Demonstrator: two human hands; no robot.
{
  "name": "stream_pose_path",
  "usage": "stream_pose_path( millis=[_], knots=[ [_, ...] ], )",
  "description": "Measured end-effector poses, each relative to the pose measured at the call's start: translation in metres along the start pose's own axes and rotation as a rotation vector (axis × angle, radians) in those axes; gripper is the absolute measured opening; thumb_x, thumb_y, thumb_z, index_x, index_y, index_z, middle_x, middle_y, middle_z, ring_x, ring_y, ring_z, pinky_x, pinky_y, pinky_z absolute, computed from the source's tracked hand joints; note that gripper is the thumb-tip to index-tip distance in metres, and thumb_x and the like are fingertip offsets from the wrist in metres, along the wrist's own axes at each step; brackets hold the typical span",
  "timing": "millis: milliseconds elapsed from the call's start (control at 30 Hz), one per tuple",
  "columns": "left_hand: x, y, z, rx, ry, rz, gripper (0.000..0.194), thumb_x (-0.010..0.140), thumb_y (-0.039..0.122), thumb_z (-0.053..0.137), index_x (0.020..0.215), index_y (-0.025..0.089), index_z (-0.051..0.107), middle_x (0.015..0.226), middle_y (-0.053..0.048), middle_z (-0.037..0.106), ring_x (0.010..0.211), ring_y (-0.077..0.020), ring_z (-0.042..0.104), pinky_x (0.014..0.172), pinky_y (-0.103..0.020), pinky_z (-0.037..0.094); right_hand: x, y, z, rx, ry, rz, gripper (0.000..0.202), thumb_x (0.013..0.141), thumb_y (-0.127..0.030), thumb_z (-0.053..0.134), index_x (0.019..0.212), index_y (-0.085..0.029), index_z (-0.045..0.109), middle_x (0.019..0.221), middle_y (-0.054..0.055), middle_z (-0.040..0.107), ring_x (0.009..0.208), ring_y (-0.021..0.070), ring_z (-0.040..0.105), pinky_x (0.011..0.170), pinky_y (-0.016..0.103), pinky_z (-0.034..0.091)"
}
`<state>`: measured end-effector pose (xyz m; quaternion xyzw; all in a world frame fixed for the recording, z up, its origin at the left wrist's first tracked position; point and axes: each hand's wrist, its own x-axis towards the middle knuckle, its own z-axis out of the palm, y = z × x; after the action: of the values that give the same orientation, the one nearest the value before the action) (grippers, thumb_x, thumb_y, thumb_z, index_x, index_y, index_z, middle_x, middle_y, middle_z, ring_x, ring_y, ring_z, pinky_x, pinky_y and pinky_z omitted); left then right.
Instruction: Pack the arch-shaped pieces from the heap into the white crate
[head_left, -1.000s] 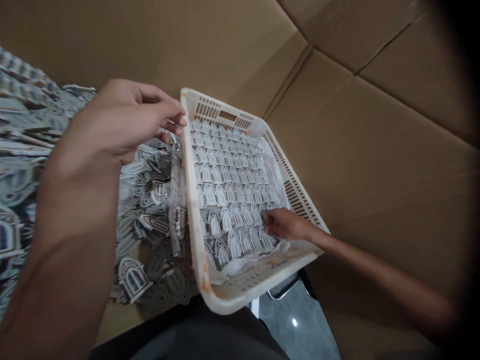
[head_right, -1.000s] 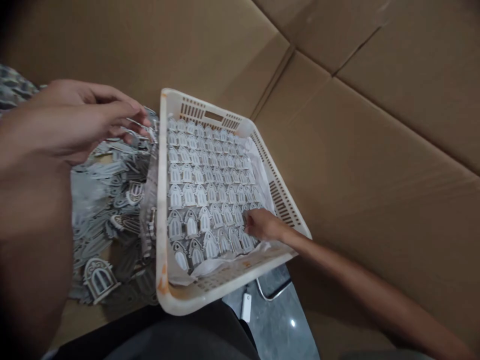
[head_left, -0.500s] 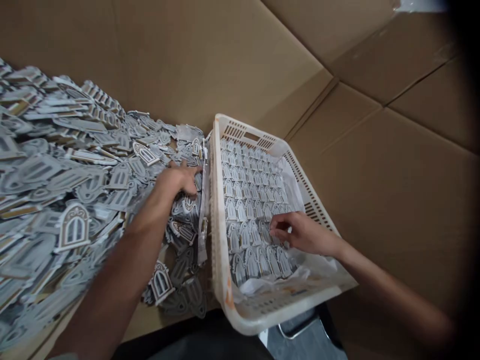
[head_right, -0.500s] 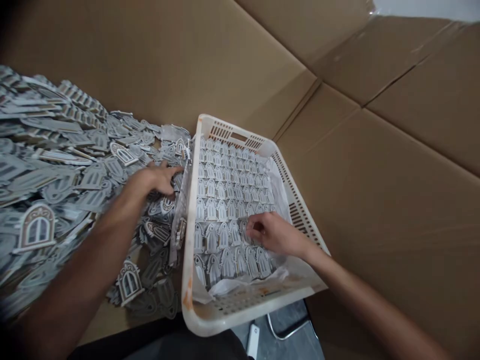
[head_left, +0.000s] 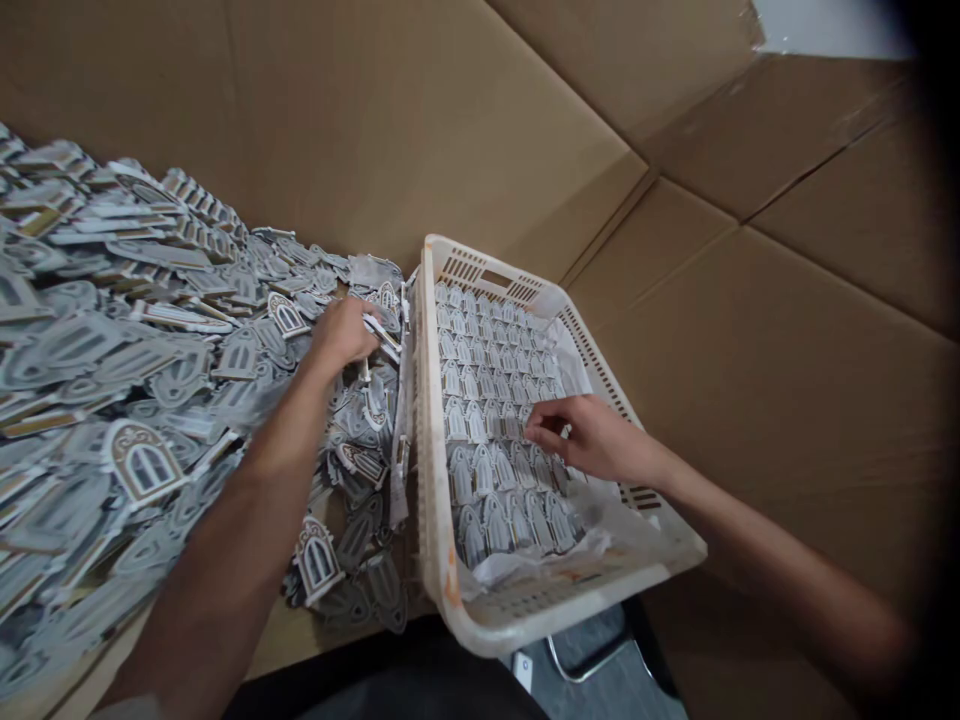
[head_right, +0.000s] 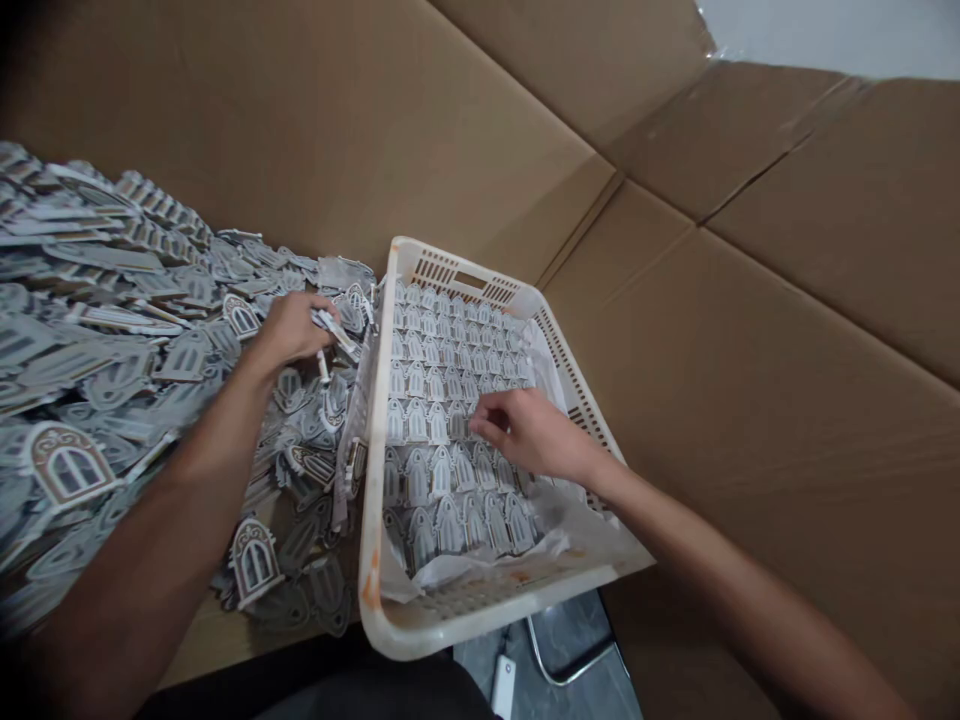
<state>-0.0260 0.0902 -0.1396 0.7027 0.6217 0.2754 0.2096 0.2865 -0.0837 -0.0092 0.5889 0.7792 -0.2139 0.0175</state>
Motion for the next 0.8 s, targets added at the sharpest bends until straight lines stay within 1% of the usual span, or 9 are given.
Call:
stream_pose_path(
  millis=[100, 167, 233, 300, 367, 433, 567, 700, 800],
  knots=[
    [0.001, 0.001, -0.022, -0.111, 0.096, 0.061, 0.035, 0.067, 0.025, 0.065, 0.099, 0.017, 0.078, 0.089, -0.003, 0.074, 0.089, -0.0233, 0.065, 0.080, -0.034, 0.048, 0.017, -0.020, -0.013, -0.027, 0.128, -0.078, 0.025, 0.101, -0.039, 0.061, 0.088, -0.021, 0.073, 0.075, 0.002, 0.069, 0.067, 0.0161, 0.056, 0.066, 0.033, 0.043],
    [-0.004, 0.007, -0.037, -0.216, 0.142, 0.131, 0.027, 0.067, 0.030, 0.064, 0.090, 0.020, 0.075, 0.082, 0.002, 0.070, 0.082, -0.0188, 0.060, 0.075, -0.032, 0.045, 0.035, -0.036, -0.020, -0.003, 0.214, -0.150, 0.026, 0.102, -0.040, 0.061, 0.088, -0.020, 0.072, 0.080, 0.003, 0.070, 0.071, 0.0170, 0.058, 0.069, 0.034, 0.044],
    [-0.012, 0.016, -0.050, -0.335, 0.183, 0.210, 0.021, 0.069, 0.034, 0.065, 0.085, 0.021, 0.071, 0.083, 0.004, 0.067, 0.076, -0.0146, 0.055, 0.072, -0.030, 0.043, 0.057, -0.054, -0.022, 0.069, 0.278, -0.237, 0.026, 0.103, -0.042, 0.060, 0.092, -0.020, 0.070, 0.087, 0.005, 0.071, 0.077, 0.0179, 0.060, 0.072, 0.034, 0.045],
    [-0.020, 0.026, -0.060, -0.425, 0.211, 0.248, 0.021, 0.071, 0.034, 0.065, 0.087, 0.021, 0.070, 0.083, 0.005, 0.065, 0.072, -0.0118, 0.051, 0.070, -0.029, 0.041, 0.083, -0.070, -0.021, 0.146, 0.311, -0.315, 0.025, 0.102, -0.044, 0.063, 0.100, -0.019, 0.068, 0.094, 0.005, 0.071, 0.081, 0.0182, 0.061, 0.075, 0.034, 0.047],
    [-0.026, 0.034, -0.066, -0.501, 0.218, 0.241, 0.024, 0.071, 0.034, 0.067, 0.091, 0.021, 0.070, 0.077, 0.005, 0.061, 0.066, -0.0105, 0.049, 0.065, -0.028, 0.038, 0.110, -0.085, -0.018, 0.197, 0.338, -0.346, 0.031, 0.098, -0.047, 0.071, 0.108, -0.019, 0.064, 0.101, 0.006, 0.070, 0.084, 0.0186, 0.062, 0.077, 0.033, 0.048],
    [-0.029, 0.039, -0.070, -0.543, 0.228, 0.219, 0.025, 0.070, 0.034, 0.069, 0.091, 0.020, 0.070, 0.070, 0.006, 0.057, 0.061, -0.0104, 0.048, 0.060, -0.027, 0.035, 0.137, -0.098, -0.016, 0.241, 0.359, -0.331, 0.039, 0.095, -0.051, 0.074, 0.111, -0.017, 0.061, 0.102, 0.007, 0.069, 0.086, 0.0191, 0.062, 0.077, 0.033, 0.048],
    [-0.025, 0.041, -0.073, -0.564, 0.286, 0.318, 0.022, 0.068, 0.033, 0.072, 0.084, 0.018, 0.068, 0.071, 0.004, 0.058, 0.062, -0.0110, 0.046, 0.059, -0.027, 0.034, 0.178, -0.112, -0.019, 0.333, 0.319, -0.323, 0.045, 0.096, -0.058, 0.070, 0.108, -0.016, 0.060, 0.087, 0.005, 0.065, 0.081, 0.0176, 0.059, 0.071, 0.030, 0.047],
    [-0.020, 0.039, -0.069, -0.545, 0.297, 0.350, 0.021, 0.070, 0.029, 0.073, 0.087, 0.019, 0.065, 0.077, 0.003, 0.060, 0.065, -0.0111, 0.044, 0.061, -0.028, 0.034, 0.196, -0.112, -0.028, 0.274, 0.328, -0.362, 0.040, 0.090, -0.049, 0.080, 0.101, -0.017, 0.060, 0.077, 0.000, 0.059, 0.075, 0.0154, 0.053, 0.068, 0.028, 0.043],
    [-0.017, 0.036, -0.064, -0.583, 0.245, 0.336, 0.035, 0.069, 0.025, 0.075, 0.102, 0.020, 0.063, 0.089, 0.002, 0.063, 0.072, -0.0124, 0.051, 0.064, -0.028, 0.040, 0.197, -0.109, -0.032, 0.223, 0.234, -0.346, 0.031, 0.089, -0.039, 0.080, 0.089, -0.018, 0.057, 0.073, -0.002, 0.054, 0.072, 0.0142, 0.047, 0.067, 0.028, 0.040]
  ],
)
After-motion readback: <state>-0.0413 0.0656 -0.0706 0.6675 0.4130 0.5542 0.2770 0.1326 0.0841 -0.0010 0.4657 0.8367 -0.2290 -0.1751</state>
